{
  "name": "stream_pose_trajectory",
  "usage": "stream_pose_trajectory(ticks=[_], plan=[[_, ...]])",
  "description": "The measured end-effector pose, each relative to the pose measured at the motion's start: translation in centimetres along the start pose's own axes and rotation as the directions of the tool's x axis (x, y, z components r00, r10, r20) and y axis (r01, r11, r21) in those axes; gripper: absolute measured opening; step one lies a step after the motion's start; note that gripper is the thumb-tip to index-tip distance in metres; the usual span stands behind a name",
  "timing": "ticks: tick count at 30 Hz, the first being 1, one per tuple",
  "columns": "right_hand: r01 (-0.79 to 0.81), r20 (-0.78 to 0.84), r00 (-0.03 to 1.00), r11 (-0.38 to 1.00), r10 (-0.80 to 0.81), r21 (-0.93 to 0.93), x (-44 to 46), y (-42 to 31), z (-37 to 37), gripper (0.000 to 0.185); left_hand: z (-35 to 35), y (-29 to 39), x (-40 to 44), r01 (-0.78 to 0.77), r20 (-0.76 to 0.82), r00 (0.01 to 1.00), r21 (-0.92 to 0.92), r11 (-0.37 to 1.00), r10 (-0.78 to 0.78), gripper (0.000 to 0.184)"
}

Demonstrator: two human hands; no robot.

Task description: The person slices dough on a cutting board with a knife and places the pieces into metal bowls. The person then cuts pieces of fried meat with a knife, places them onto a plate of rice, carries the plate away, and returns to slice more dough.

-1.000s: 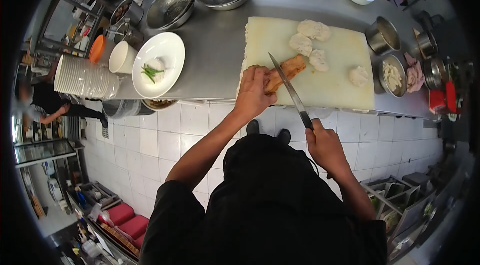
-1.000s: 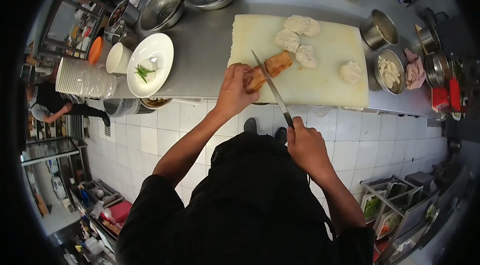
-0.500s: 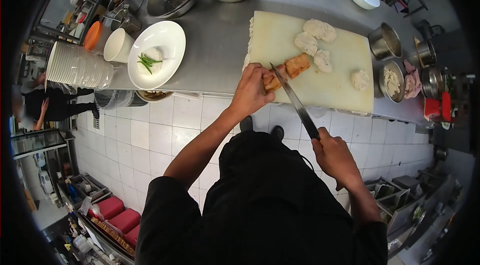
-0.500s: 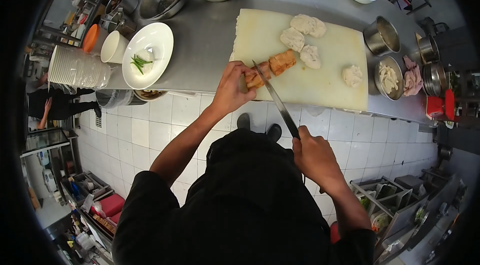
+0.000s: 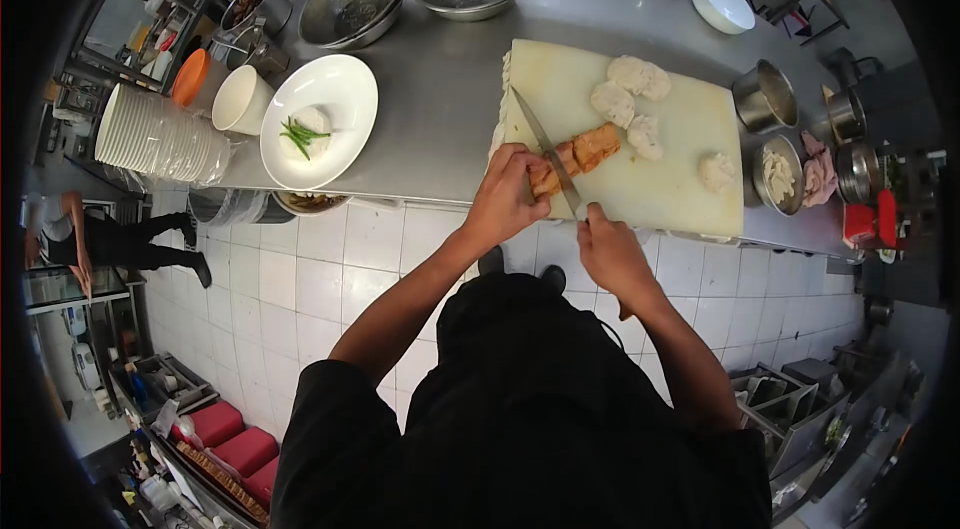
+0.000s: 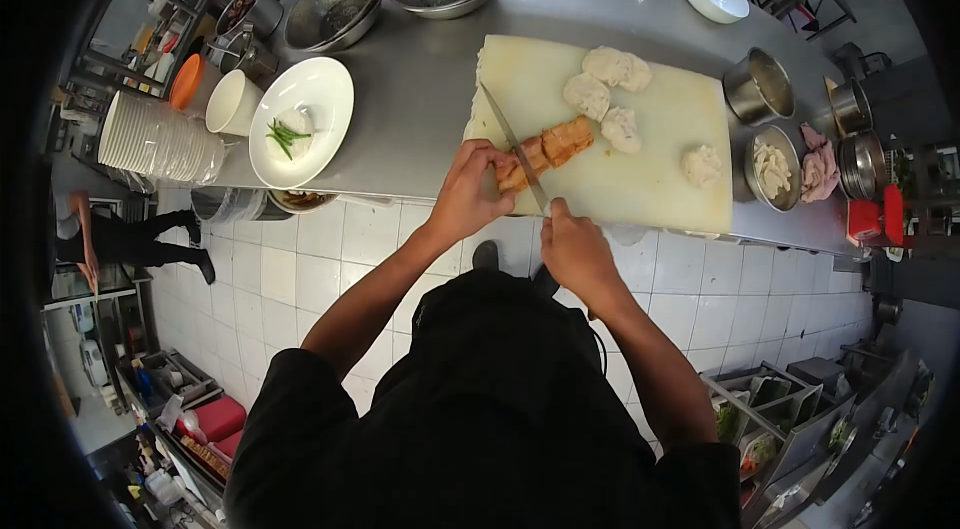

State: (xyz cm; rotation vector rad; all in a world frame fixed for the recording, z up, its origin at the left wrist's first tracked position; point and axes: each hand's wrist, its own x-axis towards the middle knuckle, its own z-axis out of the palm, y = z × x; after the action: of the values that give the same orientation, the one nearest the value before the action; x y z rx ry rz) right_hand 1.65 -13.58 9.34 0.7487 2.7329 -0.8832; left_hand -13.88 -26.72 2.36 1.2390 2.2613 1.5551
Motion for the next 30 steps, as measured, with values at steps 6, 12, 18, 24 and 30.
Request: stream_pose_trajectory(ticks=[6, 12, 18, 24, 30], plan=[[-0.103, 0.16, 0.981, 0.994, 0.109, -0.046, -5.3, -3.1, -5.0, 0.023, -1.3, -0.1, -1.2, 0.01, 0.025, 1.0, 0.029, 1.0, -0.011, 0.055], [-0.183, 0.277, 0.94, 0.98, 0.199, -0.083, -7.7, -3.7, -6.0, 0.02, -1.0, -1.0, -1.1, -0.024, 0.01, 1.0, 0.03, 0.999, 0.023, 0.051], [-0.178, 0.299, 0.935, 0.982, 0.191, -0.069, -7.7, -3.8, -6.8, 0.021, -0.9, -0.7, -0.8, -0.006, 0.033, 0.999, -0.003, 1.0, 0.006, 0.044], [0.014, 0.074, 0.997, 0.998, -0.018, 0.06, -0.8, -0.6, 2.1, 0.026, -1.0, -1.1, -0.7, -0.006, 0.044, 0.999, -0.032, 0.999, 0.008, 0.044], [-0.07, 0.037, 0.997, 0.995, 0.068, 0.065, -2.9, -2.0, -1.2, 0.024, -0.9, -0.4, -1.1, 0.002, 0.045, 0.999, 0.03, 1.0, -0.003, 0.056]])
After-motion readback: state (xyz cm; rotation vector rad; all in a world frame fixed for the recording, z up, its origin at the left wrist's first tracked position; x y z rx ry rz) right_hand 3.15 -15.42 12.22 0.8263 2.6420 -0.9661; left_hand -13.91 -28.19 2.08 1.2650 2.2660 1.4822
